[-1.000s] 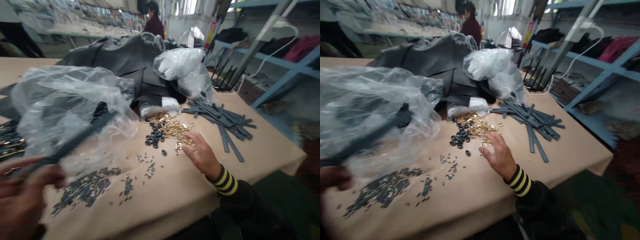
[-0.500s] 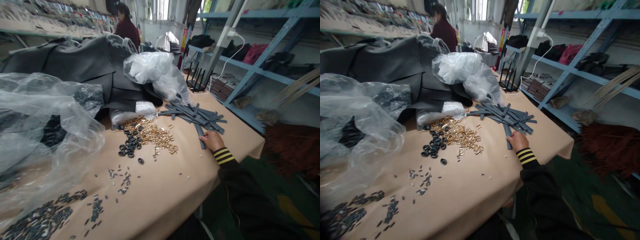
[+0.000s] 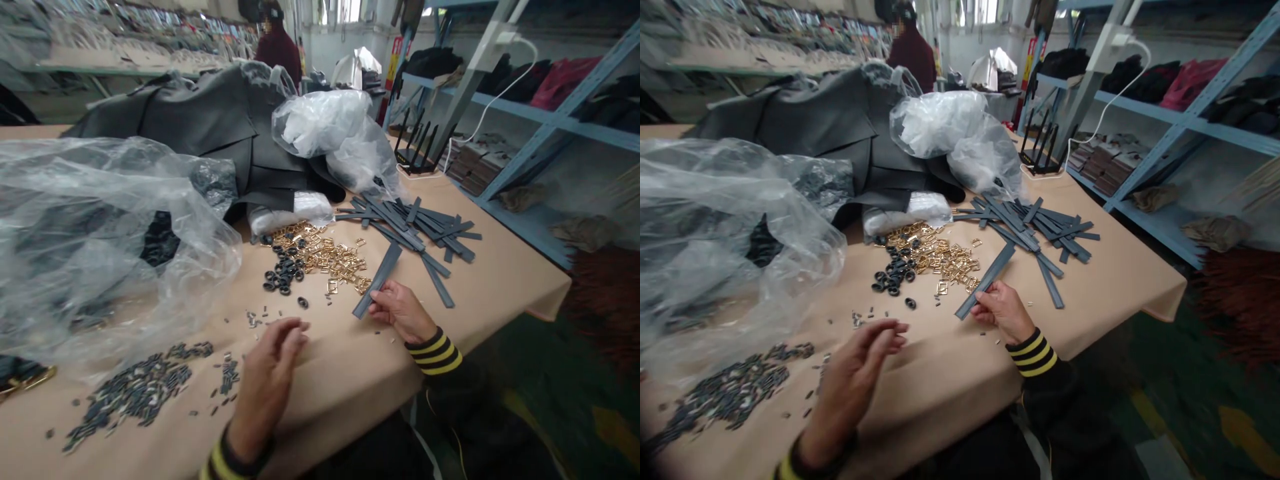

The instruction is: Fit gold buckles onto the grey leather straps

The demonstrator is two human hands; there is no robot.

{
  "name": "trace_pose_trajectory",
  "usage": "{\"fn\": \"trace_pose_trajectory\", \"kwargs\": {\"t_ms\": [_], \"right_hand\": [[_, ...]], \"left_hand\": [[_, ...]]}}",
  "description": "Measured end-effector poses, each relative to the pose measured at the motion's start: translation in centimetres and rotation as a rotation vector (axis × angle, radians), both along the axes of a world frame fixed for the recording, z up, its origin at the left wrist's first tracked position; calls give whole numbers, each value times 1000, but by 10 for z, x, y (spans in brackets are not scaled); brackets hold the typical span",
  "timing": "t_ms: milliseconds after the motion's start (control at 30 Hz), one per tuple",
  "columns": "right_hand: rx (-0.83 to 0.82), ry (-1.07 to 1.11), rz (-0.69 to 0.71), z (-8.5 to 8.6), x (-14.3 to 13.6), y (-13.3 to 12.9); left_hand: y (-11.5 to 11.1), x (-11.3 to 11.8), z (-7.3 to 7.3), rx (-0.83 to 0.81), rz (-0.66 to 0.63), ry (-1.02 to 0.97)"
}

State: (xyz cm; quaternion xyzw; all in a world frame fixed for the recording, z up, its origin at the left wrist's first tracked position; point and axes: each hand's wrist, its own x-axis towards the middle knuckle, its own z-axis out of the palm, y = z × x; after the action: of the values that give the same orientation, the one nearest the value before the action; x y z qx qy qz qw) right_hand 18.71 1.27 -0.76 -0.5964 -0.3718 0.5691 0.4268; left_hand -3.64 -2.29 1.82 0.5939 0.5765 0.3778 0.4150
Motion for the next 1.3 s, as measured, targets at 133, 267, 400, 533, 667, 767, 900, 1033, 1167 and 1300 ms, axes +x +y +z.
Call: {"fn": "trace_pose_trajectory", "kwargs": {"t_ms": [133, 267, 400, 533, 667, 767, 900, 1033, 1167, 1300], "right_hand": [[-8, 267, 42, -1, -28, -16], [-17, -24, 152, -2, -23, -25], [365, -626, 122, 10, -12, -29], [703, -855, 376, 30, -21, -31], [413, -593, 696, 34, -32, -33], [104, -175, 689, 23, -36, -36], [-66, 170, 601, 8, -41, -37], [-76, 251, 558, 3, -46, -36], [4, 301, 550, -3, -50, -37], [36, 292, 514, -9, -55, -39]], "left_hand": [[6, 42, -20, -395, -181, -418], [11, 44, -30, -416, -81, -510], [8, 21, -27, -447, -135, -571], [4, 10, -21, -491, -265, -627], [0, 9, -23, -470, -266, -590], [-1, 10, -29, -477, -226, -588], [-1, 10, -34, -501, -157, -587], [0, 11, -36, -496, -135, -560], [1, 13, -37, -469, -173, -503], [0, 17, -38, -304, -83, -340]]}}
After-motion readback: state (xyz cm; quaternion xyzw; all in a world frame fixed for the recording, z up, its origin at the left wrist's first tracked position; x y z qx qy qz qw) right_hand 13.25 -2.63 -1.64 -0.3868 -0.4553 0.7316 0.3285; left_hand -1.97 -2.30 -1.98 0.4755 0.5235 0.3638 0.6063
